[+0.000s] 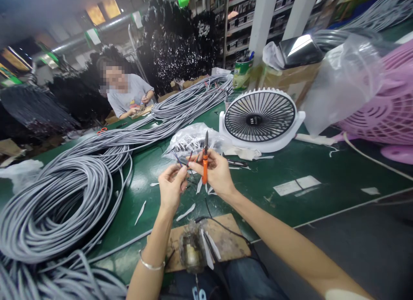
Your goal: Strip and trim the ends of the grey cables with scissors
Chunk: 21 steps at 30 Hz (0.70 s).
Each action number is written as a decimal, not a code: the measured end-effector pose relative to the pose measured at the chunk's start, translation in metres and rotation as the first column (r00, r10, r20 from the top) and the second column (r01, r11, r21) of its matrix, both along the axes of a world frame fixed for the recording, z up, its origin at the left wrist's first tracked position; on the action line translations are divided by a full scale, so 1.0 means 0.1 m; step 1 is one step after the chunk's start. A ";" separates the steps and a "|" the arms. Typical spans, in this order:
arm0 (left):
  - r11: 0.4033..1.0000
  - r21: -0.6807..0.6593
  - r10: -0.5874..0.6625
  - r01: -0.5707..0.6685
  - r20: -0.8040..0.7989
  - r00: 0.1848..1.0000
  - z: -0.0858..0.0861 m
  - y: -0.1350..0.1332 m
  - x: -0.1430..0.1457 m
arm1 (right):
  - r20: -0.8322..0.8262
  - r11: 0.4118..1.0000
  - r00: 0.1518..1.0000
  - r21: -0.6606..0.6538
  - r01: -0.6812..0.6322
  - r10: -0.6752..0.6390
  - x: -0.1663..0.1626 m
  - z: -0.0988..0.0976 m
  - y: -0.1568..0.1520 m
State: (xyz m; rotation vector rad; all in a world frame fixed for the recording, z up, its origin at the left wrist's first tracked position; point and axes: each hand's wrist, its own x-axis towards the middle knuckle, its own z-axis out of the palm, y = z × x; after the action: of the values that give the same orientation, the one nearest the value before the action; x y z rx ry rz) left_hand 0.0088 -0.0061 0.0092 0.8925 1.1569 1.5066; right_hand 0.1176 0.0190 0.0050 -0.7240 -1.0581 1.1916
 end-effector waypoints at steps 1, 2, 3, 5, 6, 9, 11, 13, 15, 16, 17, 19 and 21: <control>1.000 -0.017 -0.008 0.008 -0.014 1.000 0.00 0.00 0.01 | -0.015 1.000 1.000 0.007 0.019 -0.019 0.00 0.00 0.00; 1.000 -0.025 -0.014 0.013 -0.023 1.000 0.00 -0.01 0.02 | -0.026 0.999 0.999 0.006 0.042 -0.042 0.01 0.00 0.00; 1.000 -0.025 -0.016 0.015 -0.025 1.000 0.00 -0.01 0.03 | -0.036 0.998 0.997 0.000 0.065 -0.065 0.01 0.00 0.01; 1.000 -0.007 -0.012 0.012 -0.008 1.000 0.00 -0.01 0.03 | -0.056 0.996 0.995 -0.029 0.079 -0.080 0.01 -0.02 0.03; 1.000 0.008 -0.019 0.019 0.005 1.000 0.01 -0.01 0.02 | -0.070 0.997 0.995 -0.050 0.066 -0.069 0.01 -0.03 0.04; 0.993 0.056 -0.110 0.108 0.029 0.994 0.02 -0.01 -0.02 | -0.137 0.992 0.990 -0.126 -0.002 -0.015 0.00 -0.04 0.07; 0.981 0.079 -0.181 0.178 0.034 0.983 0.02 -0.01 -0.06 | -0.193 0.983 0.981 -0.176 -0.060 0.025 0.00 -0.03 0.08; 0.974 0.104 -0.206 0.202 0.033 0.978 0.01 0.00 -0.09 | -0.244 0.971 0.968 -0.208 -0.117 0.064 0.00 -0.03 0.08; 0.973 0.127 -0.196 0.193 0.014 0.980 0.00 0.01 -0.10 | -0.269 0.968 0.960 -0.212 -0.137 0.077 0.00 -0.02 0.07; 0.973 0.138 -0.188 0.187 -0.005 0.982 -0.01 0.01 -0.10 | -0.270 0.970 0.960 -0.206 -0.126 0.067 0.00 -0.02 0.07; 0.972 0.147 -0.182 0.184 -0.027 0.983 -0.02 0.01 -0.10 | -0.266 0.974 0.963 -0.198 -0.108 0.052 0.00 -0.02 0.07; 0.969 0.166 -0.175 0.184 -0.070 0.982 -0.04 0.02 -0.09 | -0.258 0.979 0.966 -0.185 -0.080 0.030 0.00 -0.03 0.07; 0.963 0.189 -0.178 0.193 -0.092 0.980 -0.05 0.02 -0.07 | -0.265 0.977 0.963 -0.188 -0.099 0.047 0.00 -0.04 0.08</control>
State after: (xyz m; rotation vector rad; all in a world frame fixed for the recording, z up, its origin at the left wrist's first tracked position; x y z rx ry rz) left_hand 0.0014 -0.0042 0.0041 1.1677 0.9577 1.4602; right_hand 0.1181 0.0266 0.0011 -0.6647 -0.7591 1.4292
